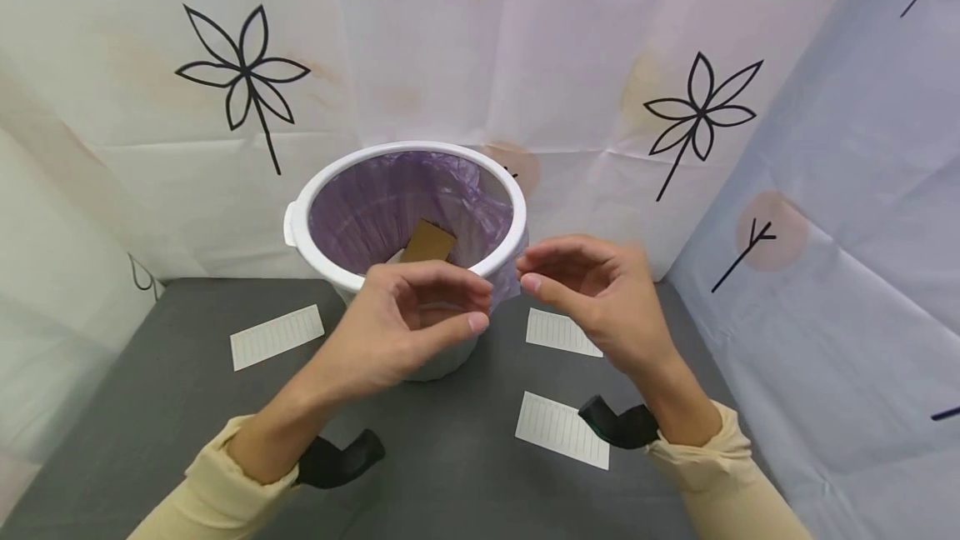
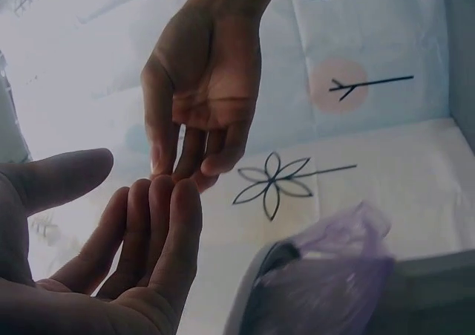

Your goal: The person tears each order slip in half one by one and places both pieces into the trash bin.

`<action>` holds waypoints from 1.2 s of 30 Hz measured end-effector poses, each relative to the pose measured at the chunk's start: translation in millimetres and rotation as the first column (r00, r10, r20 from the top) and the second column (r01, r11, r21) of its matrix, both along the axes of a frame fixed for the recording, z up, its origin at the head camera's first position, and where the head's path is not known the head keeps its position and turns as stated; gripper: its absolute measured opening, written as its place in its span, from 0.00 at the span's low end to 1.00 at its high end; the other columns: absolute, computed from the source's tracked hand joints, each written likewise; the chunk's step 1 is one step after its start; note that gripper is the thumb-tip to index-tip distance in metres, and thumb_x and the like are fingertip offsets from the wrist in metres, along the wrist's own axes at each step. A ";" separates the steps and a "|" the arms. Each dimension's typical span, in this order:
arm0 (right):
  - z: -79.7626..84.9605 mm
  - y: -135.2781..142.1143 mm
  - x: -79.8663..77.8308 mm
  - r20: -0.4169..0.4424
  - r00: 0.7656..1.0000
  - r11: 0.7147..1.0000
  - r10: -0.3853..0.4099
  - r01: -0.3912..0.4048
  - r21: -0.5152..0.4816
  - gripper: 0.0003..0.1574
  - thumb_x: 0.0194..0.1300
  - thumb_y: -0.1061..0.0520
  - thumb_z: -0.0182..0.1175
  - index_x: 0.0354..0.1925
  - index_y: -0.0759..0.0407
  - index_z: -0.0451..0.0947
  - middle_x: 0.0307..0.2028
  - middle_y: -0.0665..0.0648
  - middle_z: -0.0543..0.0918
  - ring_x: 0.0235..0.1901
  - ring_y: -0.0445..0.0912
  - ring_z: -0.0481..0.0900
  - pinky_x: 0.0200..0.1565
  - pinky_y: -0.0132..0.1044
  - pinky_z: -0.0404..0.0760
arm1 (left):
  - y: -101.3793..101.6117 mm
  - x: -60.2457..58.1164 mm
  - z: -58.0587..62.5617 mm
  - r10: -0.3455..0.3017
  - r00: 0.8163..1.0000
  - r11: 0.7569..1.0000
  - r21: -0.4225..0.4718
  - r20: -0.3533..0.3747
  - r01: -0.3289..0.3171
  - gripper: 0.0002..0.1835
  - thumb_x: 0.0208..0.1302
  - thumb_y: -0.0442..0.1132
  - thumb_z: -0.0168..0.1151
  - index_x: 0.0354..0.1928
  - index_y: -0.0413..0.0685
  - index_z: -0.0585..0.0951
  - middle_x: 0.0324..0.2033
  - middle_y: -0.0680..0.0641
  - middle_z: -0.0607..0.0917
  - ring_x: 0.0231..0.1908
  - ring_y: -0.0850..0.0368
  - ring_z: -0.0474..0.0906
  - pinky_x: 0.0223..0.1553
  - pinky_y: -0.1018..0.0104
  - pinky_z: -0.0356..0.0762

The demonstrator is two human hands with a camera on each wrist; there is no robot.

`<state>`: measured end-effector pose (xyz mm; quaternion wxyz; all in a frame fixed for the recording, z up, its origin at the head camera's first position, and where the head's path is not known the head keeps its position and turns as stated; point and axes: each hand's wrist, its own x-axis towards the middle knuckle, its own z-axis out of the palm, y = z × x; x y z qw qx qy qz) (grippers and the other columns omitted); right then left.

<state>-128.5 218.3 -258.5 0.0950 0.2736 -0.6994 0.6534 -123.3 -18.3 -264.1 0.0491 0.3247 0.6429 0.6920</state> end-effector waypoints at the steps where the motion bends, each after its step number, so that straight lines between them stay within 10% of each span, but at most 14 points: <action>1: -3.2 1.7 2.4 0.008 1.000 1.000 -0.008 0.008 0.006 0.15 0.60 0.79 0.64 0.46 0.75 0.82 0.40 0.61 0.88 0.43 0.50 0.88 0.47 0.36 0.85 | 3.4 1.9 -3.8 -0.002 1.000 1.000 -0.008 -0.003 0.002 0.11 0.63 0.26 0.66 0.48 0.33 0.84 0.42 0.42 0.87 0.43 0.56 0.85 0.51 0.60 0.83; 20: -79.1 41.0 27.1 0.142 0.987 0.997 -0.081 0.080 0.016 0.16 0.63 0.79 0.61 0.50 0.77 0.78 0.44 0.57 0.88 0.46 0.46 0.87 0.48 0.35 0.84 | 50.1 9.7 -85.5 -0.034 0.993 0.999 -0.027 0.115 0.038 0.12 0.65 0.28 0.66 0.49 0.35 0.84 0.45 0.45 0.86 0.41 0.64 0.83 0.51 0.65 0.82; 36: -161.9 77.7 47.0 0.380 0.892 0.967 -0.246 0.251 0.037 0.16 0.68 0.72 0.62 0.54 0.73 0.78 0.46 0.56 0.88 0.47 0.45 0.87 0.51 0.33 0.82 | 81.3 0.6 -162.0 -0.018 0.958 0.996 -0.082 0.286 0.043 0.11 0.62 0.29 0.70 0.46 0.35 0.86 0.38 0.48 0.88 0.38 0.67 0.82 0.44 0.73 0.81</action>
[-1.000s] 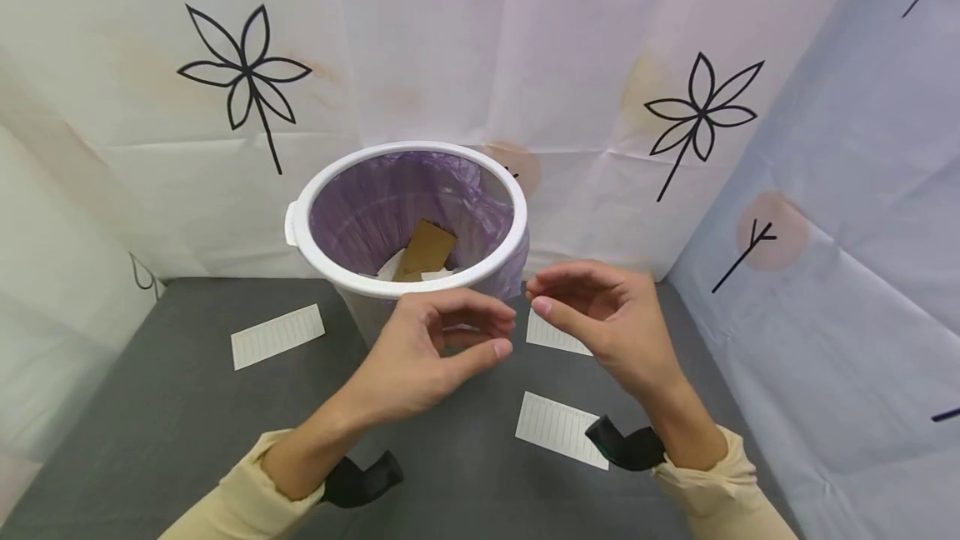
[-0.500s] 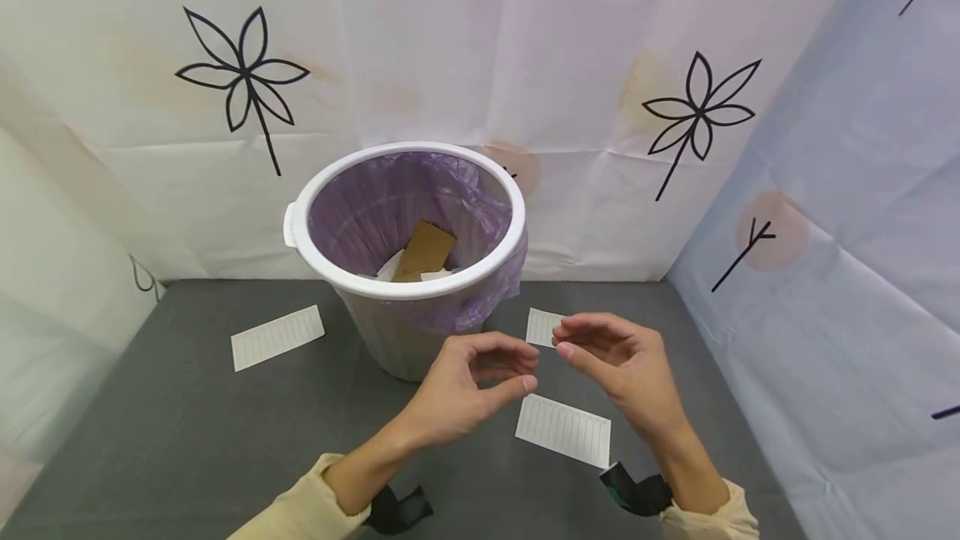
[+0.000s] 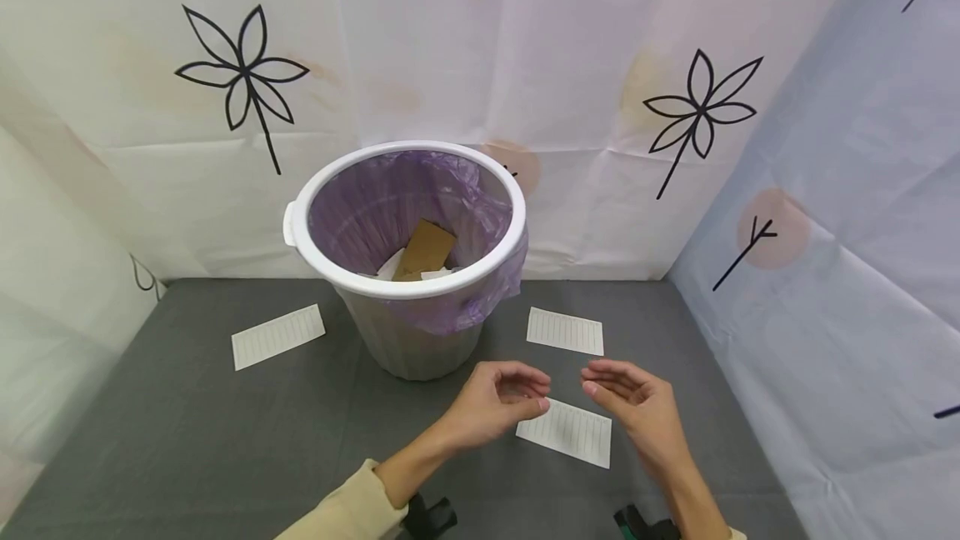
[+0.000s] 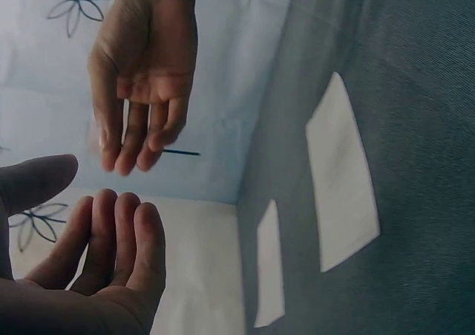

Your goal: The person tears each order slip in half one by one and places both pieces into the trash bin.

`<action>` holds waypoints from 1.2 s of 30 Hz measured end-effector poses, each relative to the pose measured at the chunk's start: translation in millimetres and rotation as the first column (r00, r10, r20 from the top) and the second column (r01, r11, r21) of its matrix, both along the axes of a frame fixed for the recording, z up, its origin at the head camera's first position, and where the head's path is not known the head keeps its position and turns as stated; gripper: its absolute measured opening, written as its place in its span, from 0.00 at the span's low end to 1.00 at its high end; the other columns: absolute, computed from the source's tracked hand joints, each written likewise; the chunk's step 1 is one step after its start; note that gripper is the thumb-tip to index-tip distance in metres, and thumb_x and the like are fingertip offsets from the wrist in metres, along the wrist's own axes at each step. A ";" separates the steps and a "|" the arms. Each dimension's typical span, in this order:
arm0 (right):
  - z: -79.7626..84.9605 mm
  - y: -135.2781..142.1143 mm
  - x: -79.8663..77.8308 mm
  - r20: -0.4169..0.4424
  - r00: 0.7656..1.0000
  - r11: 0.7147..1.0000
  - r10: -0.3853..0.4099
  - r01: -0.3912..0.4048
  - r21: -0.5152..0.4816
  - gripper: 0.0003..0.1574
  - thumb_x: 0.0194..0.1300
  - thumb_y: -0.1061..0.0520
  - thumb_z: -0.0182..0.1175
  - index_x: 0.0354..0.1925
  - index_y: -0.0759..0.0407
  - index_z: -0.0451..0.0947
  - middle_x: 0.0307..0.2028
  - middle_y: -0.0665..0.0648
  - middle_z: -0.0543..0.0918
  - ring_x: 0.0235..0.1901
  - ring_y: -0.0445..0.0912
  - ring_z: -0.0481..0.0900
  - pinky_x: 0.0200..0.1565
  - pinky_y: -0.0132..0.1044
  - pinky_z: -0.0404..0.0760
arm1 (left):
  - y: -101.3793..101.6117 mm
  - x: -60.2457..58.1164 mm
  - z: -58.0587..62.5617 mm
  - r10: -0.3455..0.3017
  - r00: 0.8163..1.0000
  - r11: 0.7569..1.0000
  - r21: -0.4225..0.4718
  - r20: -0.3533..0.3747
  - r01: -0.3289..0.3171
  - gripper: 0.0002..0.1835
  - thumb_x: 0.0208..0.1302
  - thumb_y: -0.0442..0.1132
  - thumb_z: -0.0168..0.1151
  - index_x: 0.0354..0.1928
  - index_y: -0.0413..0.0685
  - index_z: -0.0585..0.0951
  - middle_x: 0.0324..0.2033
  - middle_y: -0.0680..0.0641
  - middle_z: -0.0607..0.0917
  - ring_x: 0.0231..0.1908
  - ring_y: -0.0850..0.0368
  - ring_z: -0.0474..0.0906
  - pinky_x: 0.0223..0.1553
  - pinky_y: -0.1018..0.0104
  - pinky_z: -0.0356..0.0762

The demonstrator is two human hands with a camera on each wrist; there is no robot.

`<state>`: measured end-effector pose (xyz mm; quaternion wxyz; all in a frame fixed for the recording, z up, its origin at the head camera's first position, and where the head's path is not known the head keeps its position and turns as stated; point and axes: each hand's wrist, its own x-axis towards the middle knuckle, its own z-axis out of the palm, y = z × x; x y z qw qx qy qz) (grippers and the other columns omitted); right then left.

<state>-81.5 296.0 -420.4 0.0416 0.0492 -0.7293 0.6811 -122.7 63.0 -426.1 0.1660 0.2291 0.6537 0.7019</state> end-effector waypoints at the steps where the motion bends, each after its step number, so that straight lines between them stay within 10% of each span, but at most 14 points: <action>1: -4.5 2.0 0.5 0.011 1.000 1.000 -0.008 0.008 0.000 0.16 0.68 0.71 0.62 0.54 0.72 0.78 0.46 0.55 0.88 0.47 0.45 0.87 0.51 0.32 0.82 | 1.4 -1.1 -4.2 0.002 1.000 1.000 -0.005 0.005 -0.002 0.11 0.62 0.29 0.70 0.46 0.35 0.86 0.38 0.48 0.88 0.37 0.67 0.82 0.44 0.73 0.81; 17: -74.2 15.3 3.2 0.095 0.980 0.973 -0.174 0.157 0.167 0.29 0.63 0.69 0.69 0.58 0.81 0.72 0.48 0.63 0.87 0.45 0.39 0.85 0.46 0.27 0.82 | 28.9 -20.4 -72.2 0.125 0.991 0.977 -0.168 -0.037 -0.130 0.15 0.59 0.32 0.74 0.47 0.35 0.86 0.40 0.42 0.88 0.39 0.61 0.83 0.42 0.72 0.79; 27: -92.8 14.8 1.5 -0.001 0.974 0.803 -0.225 0.186 0.566 0.33 0.53 0.62 0.79 0.56 0.70 0.80 0.48 0.64 0.87 0.44 0.40 0.83 0.45 0.21 0.76 | 38.7 -21.5 -90.3 0.138 0.955 0.884 -0.403 -0.261 -0.238 0.21 0.57 0.37 0.77 0.51 0.39 0.85 0.44 0.47 0.87 0.48 0.55 0.79 0.52 0.64 0.76; 36: -93.4 6.9 -0.1 -0.109 0.976 0.664 -0.190 0.209 0.718 0.36 0.41 0.62 0.84 0.51 0.65 0.84 0.43 0.56 0.88 0.42 0.51 0.81 0.44 0.41 0.78 | 46.2 -21.7 -99.5 0.076 0.904 0.797 -0.519 -0.421 -0.309 0.23 0.50 0.35 0.80 0.51 0.42 0.86 0.45 0.49 0.86 0.48 0.56 0.74 0.52 0.66 0.73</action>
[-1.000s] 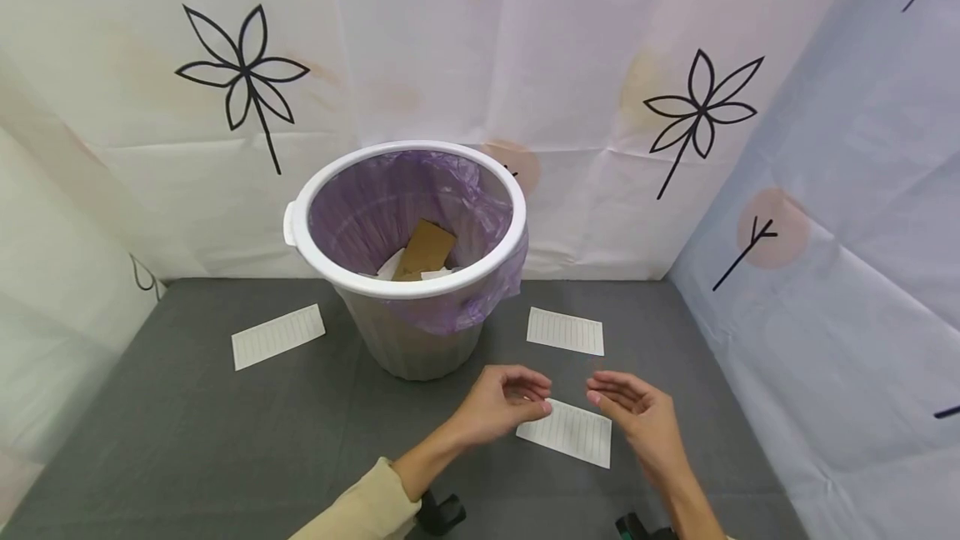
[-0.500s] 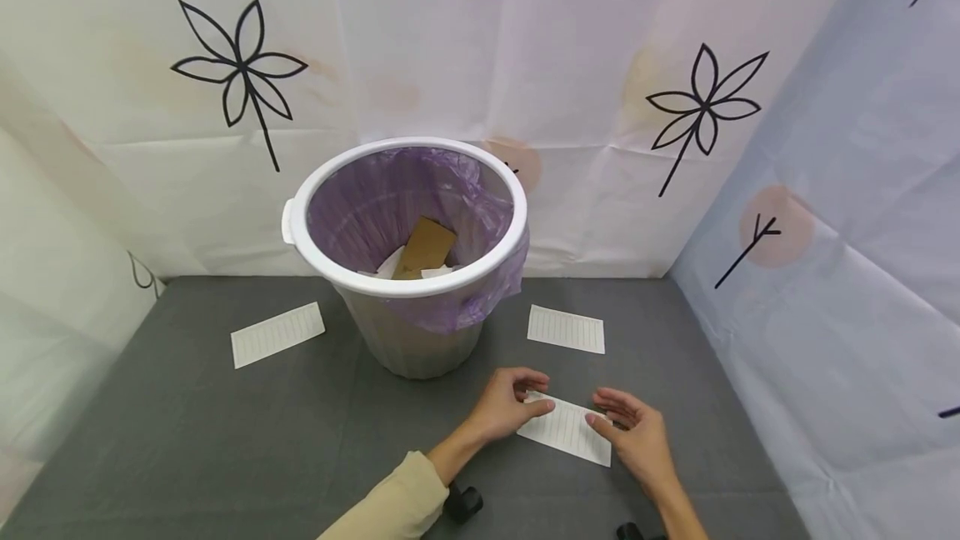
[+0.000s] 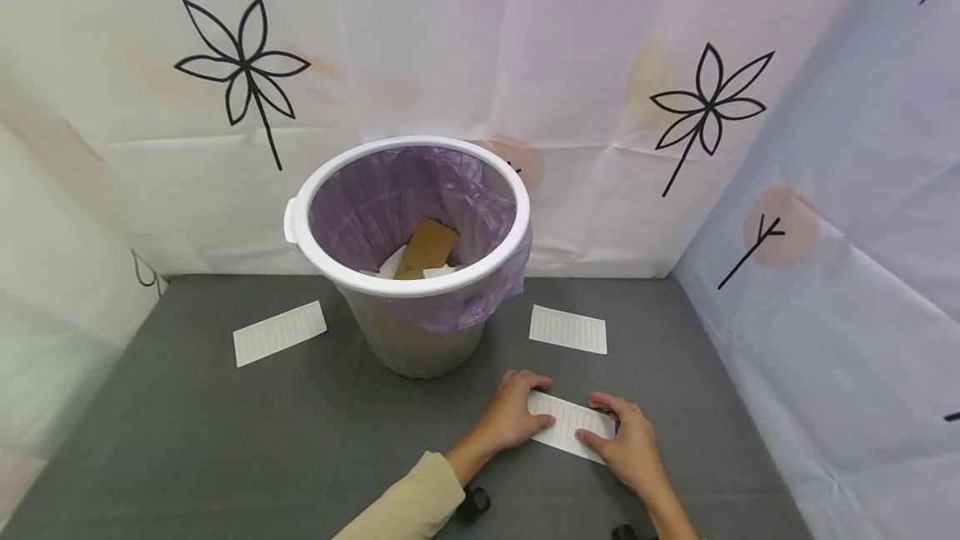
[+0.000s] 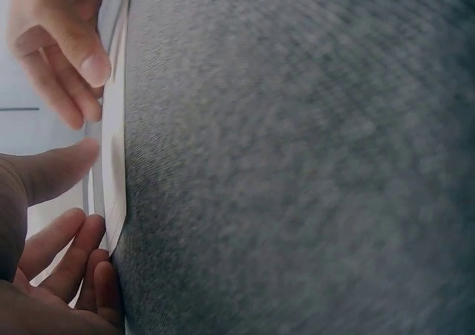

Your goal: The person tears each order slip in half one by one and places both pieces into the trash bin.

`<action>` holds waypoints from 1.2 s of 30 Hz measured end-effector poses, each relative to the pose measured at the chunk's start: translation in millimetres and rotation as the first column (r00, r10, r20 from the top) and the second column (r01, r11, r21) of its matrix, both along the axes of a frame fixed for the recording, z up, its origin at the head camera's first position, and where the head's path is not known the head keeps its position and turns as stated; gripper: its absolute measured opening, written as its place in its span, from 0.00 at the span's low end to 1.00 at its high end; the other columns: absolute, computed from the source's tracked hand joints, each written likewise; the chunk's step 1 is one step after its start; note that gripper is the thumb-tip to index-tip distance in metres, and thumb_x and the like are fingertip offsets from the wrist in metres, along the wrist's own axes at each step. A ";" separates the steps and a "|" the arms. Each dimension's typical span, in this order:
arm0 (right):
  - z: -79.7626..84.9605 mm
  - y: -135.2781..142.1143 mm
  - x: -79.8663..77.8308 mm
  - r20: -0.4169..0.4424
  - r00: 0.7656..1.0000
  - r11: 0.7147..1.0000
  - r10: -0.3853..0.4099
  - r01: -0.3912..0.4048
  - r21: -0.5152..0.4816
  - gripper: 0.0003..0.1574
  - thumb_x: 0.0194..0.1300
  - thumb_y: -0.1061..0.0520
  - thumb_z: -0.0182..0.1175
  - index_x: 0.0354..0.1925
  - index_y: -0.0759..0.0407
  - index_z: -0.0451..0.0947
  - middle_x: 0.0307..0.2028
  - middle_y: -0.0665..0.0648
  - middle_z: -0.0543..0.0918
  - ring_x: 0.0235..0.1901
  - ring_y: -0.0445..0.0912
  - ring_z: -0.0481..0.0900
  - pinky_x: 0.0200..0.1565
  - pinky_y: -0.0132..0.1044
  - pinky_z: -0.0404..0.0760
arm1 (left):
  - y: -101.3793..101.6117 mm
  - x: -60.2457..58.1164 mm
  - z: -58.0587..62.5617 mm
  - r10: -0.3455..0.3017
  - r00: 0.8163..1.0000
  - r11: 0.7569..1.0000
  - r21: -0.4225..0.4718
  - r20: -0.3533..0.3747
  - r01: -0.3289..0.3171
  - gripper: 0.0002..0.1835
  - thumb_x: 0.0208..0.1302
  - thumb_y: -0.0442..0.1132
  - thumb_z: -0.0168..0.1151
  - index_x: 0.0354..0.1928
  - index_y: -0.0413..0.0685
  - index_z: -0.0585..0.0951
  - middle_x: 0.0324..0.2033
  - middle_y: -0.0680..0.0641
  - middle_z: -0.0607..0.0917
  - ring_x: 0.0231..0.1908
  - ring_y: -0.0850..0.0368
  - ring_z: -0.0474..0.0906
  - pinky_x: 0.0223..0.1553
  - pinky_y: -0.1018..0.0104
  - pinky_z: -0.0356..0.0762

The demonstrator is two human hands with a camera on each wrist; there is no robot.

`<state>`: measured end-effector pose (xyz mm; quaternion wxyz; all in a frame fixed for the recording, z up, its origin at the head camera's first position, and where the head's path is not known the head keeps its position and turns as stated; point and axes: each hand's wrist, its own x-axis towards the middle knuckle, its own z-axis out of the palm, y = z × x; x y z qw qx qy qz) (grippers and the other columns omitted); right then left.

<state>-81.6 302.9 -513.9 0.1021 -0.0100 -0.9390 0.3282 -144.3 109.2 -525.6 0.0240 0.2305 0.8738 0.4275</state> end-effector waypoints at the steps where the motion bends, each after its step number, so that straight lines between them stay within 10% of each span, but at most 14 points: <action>1: 0.1 -0.7 0.1 -0.009 1.000 1.000 0.003 -0.003 0.014 0.36 0.41 0.62 0.84 0.51 0.65 0.84 0.43 0.56 0.88 0.42 0.51 0.80 0.44 0.42 0.78 | 0.6 0.0 -0.6 -0.005 1.000 1.000 -0.020 -0.019 0.005 0.23 0.50 0.35 0.80 0.50 0.42 0.86 0.44 0.49 0.86 0.48 0.56 0.74 0.52 0.66 0.73; 12: 1.1 -2.5 -1.3 0.010 1.000 0.998 0.027 -0.027 0.055 0.35 0.41 0.64 0.83 0.50 0.66 0.84 0.40 0.54 0.87 0.43 0.53 0.79 0.47 0.52 0.75 | 3.5 -0.8 3.2 -0.003 1.000 0.994 -0.107 -0.022 0.001 0.21 0.46 0.35 0.80 0.47 0.50 0.88 0.35 0.56 0.82 0.44 0.60 0.73 0.47 0.66 0.70; 24: 0.9 1.7 -5.6 0.037 0.999 0.999 0.039 -0.038 -0.033 0.23 0.40 0.64 0.84 0.36 0.57 0.85 0.35 0.51 0.79 0.37 0.46 0.76 0.41 0.39 0.74 | 3.1 0.0 4.4 -0.016 1.000 0.992 -0.128 -0.012 0.014 0.11 0.50 0.37 0.76 0.38 0.49 0.90 0.31 0.56 0.80 0.34 0.63 0.69 0.41 0.70 0.68; 36: 7.1 4.8 -8.4 0.088 0.996 0.944 0.015 0.015 -0.329 0.05 0.61 0.64 0.72 0.36 0.63 0.86 0.34 0.55 0.86 0.34 0.37 0.79 0.35 0.33 0.77 | -1.9 -2.9 7.4 0.005 0.995 0.993 0.119 0.103 -0.017 0.03 0.63 0.38 0.71 0.32 0.48 0.90 0.30 0.55 0.87 0.34 0.64 0.78 0.38 0.70 0.74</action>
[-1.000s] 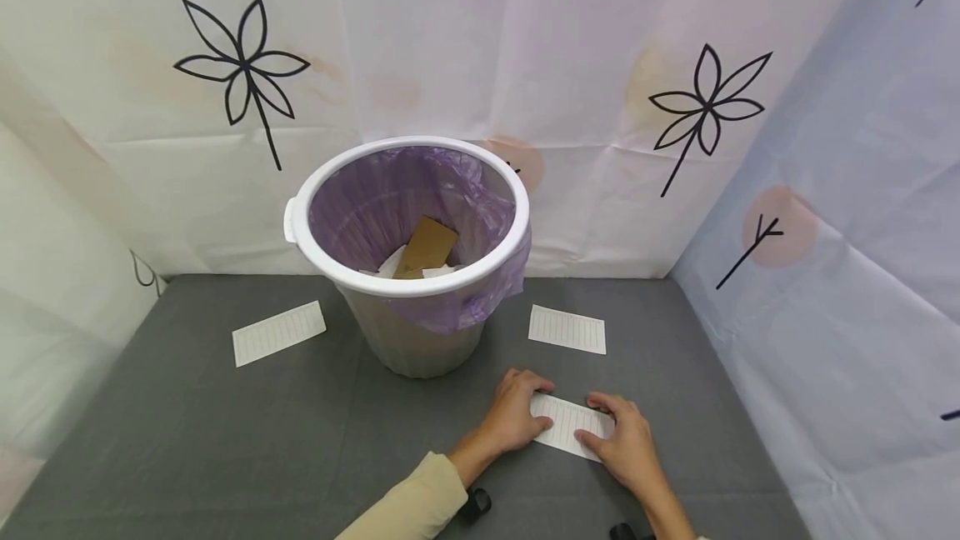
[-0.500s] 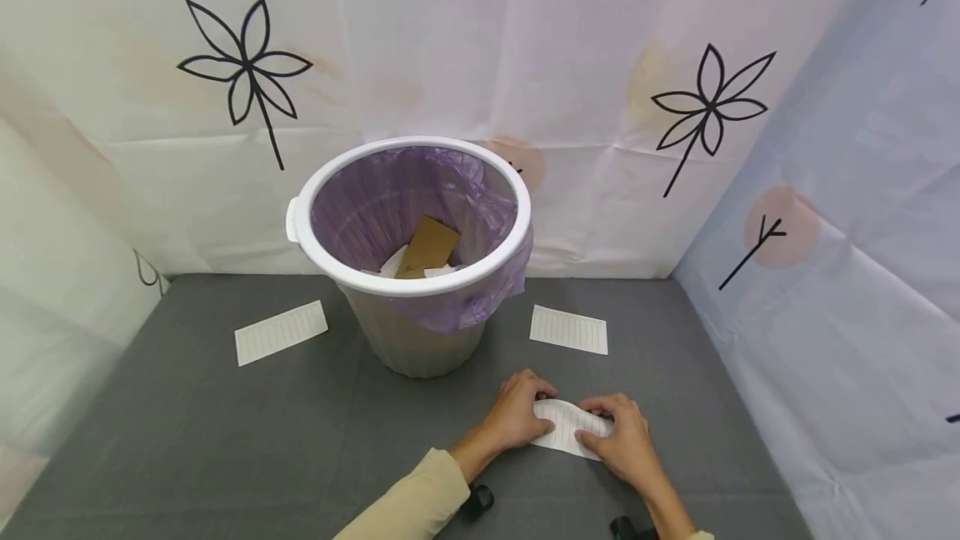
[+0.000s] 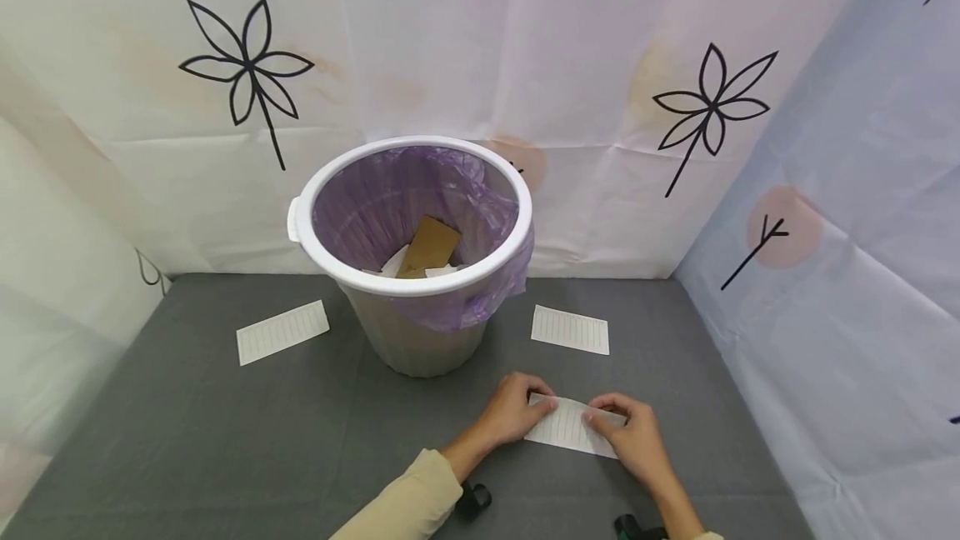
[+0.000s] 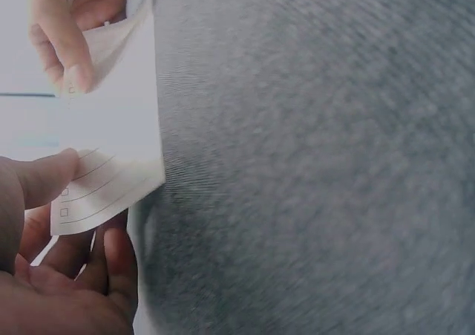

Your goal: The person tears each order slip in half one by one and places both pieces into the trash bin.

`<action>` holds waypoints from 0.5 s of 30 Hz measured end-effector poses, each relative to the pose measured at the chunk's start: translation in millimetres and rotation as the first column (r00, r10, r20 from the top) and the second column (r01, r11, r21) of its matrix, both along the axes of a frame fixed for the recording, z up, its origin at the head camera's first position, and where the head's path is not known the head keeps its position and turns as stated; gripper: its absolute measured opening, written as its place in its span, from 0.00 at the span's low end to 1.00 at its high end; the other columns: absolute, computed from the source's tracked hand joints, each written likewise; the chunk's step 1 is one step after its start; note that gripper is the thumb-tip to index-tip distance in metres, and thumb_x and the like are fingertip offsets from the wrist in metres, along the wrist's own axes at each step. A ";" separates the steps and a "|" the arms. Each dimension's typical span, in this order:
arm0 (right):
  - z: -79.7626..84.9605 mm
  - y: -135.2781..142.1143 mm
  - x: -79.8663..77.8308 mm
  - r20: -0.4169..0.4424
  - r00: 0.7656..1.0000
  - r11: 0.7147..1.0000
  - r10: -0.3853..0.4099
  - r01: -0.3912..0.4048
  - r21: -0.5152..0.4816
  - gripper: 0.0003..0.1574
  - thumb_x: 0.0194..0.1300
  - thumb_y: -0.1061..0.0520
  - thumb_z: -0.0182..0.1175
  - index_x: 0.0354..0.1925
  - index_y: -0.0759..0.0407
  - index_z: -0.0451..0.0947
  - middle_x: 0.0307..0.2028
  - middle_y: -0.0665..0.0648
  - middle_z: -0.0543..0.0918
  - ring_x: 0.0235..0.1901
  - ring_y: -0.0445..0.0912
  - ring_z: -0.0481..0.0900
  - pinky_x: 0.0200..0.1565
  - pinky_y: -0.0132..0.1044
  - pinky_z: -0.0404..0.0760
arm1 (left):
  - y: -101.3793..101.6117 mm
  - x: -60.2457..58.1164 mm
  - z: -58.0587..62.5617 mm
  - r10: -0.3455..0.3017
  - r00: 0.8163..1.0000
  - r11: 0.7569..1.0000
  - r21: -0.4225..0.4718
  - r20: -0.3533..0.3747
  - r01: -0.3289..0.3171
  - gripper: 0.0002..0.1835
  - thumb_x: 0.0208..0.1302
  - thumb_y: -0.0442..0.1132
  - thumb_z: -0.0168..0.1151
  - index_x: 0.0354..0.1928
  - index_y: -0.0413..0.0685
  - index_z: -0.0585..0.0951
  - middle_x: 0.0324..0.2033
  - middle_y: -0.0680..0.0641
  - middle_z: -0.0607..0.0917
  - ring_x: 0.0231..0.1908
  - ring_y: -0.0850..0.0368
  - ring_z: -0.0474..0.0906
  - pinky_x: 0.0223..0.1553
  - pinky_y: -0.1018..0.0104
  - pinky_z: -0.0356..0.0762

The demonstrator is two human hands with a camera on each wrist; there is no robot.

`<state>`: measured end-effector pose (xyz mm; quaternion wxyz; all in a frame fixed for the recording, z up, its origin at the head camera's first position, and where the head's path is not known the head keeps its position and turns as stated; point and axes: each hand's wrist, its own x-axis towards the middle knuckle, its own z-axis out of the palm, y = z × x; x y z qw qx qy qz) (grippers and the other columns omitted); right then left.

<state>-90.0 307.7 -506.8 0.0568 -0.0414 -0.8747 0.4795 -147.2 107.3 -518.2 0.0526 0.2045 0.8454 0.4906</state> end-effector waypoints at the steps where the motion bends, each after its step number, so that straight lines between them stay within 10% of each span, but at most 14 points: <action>1: 2.0 0.2 0.5 0.014 1.000 0.999 -0.005 0.005 -0.042 0.06 0.62 0.63 0.71 0.38 0.65 0.86 0.35 0.56 0.86 0.35 0.38 0.78 0.34 0.33 0.77 | -0.9 -0.8 1.3 -0.006 1.000 1.000 0.029 0.010 0.005 0.03 0.63 0.38 0.71 0.33 0.47 0.90 0.30 0.55 0.87 0.32 0.66 0.77 0.35 0.71 0.74; 9: 21.5 -4.2 -1.0 0.072 0.995 0.975 -0.067 0.081 -0.209 0.14 0.68 0.62 0.67 0.47 0.73 0.83 0.37 0.42 0.83 0.36 0.37 0.76 0.35 0.32 0.78 | -9.5 -3.4 21.2 -0.068 0.992 0.961 0.275 0.103 0.037 0.05 0.64 0.34 0.70 0.35 0.38 0.89 0.28 0.53 0.86 0.25 0.72 0.72 0.26 0.75 0.72; 15: 42.0 -11.4 -0.4 0.046 0.997 0.974 -0.069 0.077 -0.212 0.15 0.68 0.62 0.67 0.47 0.73 0.83 0.38 0.50 0.84 0.34 0.40 0.74 0.34 0.33 0.79 | -18.5 -0.7 41.6 -0.070 0.987 0.932 0.363 0.144 0.013 0.05 0.64 0.34 0.71 0.36 0.37 0.89 0.27 0.53 0.87 0.24 0.72 0.75 0.26 0.75 0.75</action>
